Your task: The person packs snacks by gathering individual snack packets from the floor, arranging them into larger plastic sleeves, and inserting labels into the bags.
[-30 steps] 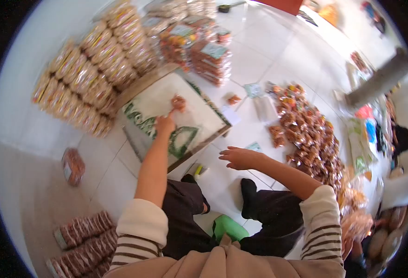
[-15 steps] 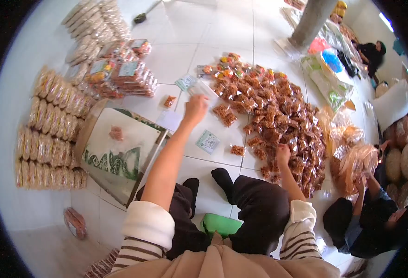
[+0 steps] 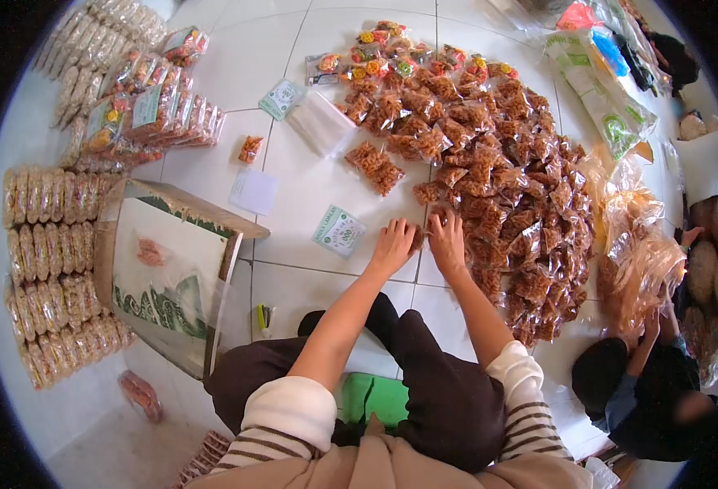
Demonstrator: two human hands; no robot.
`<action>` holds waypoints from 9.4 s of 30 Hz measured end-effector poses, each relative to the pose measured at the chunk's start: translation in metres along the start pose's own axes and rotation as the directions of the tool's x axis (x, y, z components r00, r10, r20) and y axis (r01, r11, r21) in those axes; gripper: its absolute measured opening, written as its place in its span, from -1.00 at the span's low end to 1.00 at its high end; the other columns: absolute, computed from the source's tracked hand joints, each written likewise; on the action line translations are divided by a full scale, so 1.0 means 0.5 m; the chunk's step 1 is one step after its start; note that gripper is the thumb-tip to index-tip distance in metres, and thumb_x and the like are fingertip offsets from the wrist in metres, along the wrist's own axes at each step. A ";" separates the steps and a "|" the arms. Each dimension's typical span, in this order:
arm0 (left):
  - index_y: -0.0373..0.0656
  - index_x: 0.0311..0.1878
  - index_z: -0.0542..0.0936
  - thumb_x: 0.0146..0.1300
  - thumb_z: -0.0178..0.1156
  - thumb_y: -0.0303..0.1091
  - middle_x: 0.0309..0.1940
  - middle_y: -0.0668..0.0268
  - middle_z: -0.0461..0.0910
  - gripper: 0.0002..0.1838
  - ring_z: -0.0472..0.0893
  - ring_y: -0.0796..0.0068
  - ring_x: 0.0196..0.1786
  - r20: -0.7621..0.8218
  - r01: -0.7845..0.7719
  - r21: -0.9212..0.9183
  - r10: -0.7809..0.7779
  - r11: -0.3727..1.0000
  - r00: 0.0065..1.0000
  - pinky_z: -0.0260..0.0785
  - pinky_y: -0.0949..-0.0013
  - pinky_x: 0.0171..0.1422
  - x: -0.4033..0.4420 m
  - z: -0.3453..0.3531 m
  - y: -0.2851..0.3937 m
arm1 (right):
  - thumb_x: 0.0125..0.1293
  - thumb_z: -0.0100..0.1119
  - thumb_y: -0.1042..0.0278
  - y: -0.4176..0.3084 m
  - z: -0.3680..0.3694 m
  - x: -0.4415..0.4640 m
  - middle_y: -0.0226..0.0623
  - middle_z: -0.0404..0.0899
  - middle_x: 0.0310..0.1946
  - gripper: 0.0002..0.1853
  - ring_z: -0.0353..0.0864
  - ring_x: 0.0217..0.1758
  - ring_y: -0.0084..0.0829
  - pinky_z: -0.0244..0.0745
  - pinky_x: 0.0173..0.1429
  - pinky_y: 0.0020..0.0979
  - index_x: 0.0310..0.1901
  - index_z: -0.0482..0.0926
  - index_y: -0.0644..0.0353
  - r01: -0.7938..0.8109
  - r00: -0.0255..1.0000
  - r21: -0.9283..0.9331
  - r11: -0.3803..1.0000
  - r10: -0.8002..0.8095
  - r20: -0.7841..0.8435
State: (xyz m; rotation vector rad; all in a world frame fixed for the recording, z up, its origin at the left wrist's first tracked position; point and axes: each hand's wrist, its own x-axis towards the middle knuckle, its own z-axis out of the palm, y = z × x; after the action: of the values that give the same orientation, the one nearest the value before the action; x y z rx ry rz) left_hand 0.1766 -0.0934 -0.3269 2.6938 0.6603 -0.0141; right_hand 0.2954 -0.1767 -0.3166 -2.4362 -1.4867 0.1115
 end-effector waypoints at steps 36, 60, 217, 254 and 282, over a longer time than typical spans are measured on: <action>-0.08 -0.07 0.37 0.23 0.06 -0.20 -0.21 0.41 0.45 -0.74 0.45 0.64 -0.16 -0.332 -0.526 -0.817 -0.554 -0.237 0.764 0.33 0.50 0.03 -0.449 -0.721 -0.076 | 0.22 -0.09 0.57 -0.697 -0.562 0.024 -0.38 0.35 -0.13 -0.79 0.38 -0.07 -0.52 0.34 0.01 -0.53 -0.10 0.32 0.21 -0.054 0.916 0.988 -0.144 -0.400 -0.008; -0.21 -0.03 0.36 -0.04 0.28 -0.25 -0.29 0.29 0.48 -0.50 0.50 0.51 -0.27 -0.583 -0.201 -0.754 -0.495 0.626 0.644 0.37 0.45 -0.19 -0.703 -0.687 -0.216 | 0.01 0.30 0.36 -0.898 -0.458 -0.016 -0.19 0.25 0.10 -0.24 0.42 -0.03 -0.36 0.36 0.05 -0.36 0.23 0.10 0.14 0.219 0.623 0.966 0.136 -0.782 -0.031; -0.18 0.01 0.38 0.29 -0.07 -0.20 -0.15 0.37 0.44 -0.68 0.43 0.56 -0.09 0.008 0.056 -0.997 -0.629 0.056 0.777 0.27 0.48 0.01 0.104 -0.094 -0.003 | 0.11 -0.03 0.55 -0.116 -0.048 0.127 -0.10 0.36 -0.20 -0.66 0.31 -0.09 -0.08 0.25 -0.02 -0.17 -0.02 0.34 0.22 0.003 0.972 0.360 0.933 0.082 -0.221; -0.10 0.02 0.24 -0.27 0.36 -0.02 -0.04 0.12 0.20 -0.23 0.17 0.08 0.10 -0.673 0.506 -0.341 -0.581 0.792 0.457 0.01 0.04 0.16 -0.718 -0.321 -0.161 | 0.20 0.03 0.41 -0.719 -0.120 -0.316 -0.20 0.43 -0.40 -0.79 0.52 -0.50 -0.38 0.54 -0.41 -0.45 -0.22 0.25 0.29 -0.550 0.780 0.738 -0.391 0.076 0.621; -0.24 0.17 0.30 0.30 -0.07 -0.21 0.04 0.28 0.40 -0.56 0.37 0.49 0.08 -0.150 -0.304 -0.944 -0.988 0.131 0.041 0.18 0.47 0.12 -0.661 -0.456 -0.495 | 0.14 0.11 0.38 -0.996 0.007 -0.093 -0.15 0.50 -0.12 -0.64 0.44 -0.04 -0.34 0.27 0.06 -0.39 0.00 0.43 0.27 0.047 0.915 0.940 0.337 -0.393 0.095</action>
State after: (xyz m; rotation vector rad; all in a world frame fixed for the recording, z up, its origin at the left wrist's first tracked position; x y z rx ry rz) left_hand -0.2461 0.0433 -0.1687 0.6470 1.3931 1.5224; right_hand -0.1547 -0.0036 -0.1843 -1.2557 -1.2745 1.0352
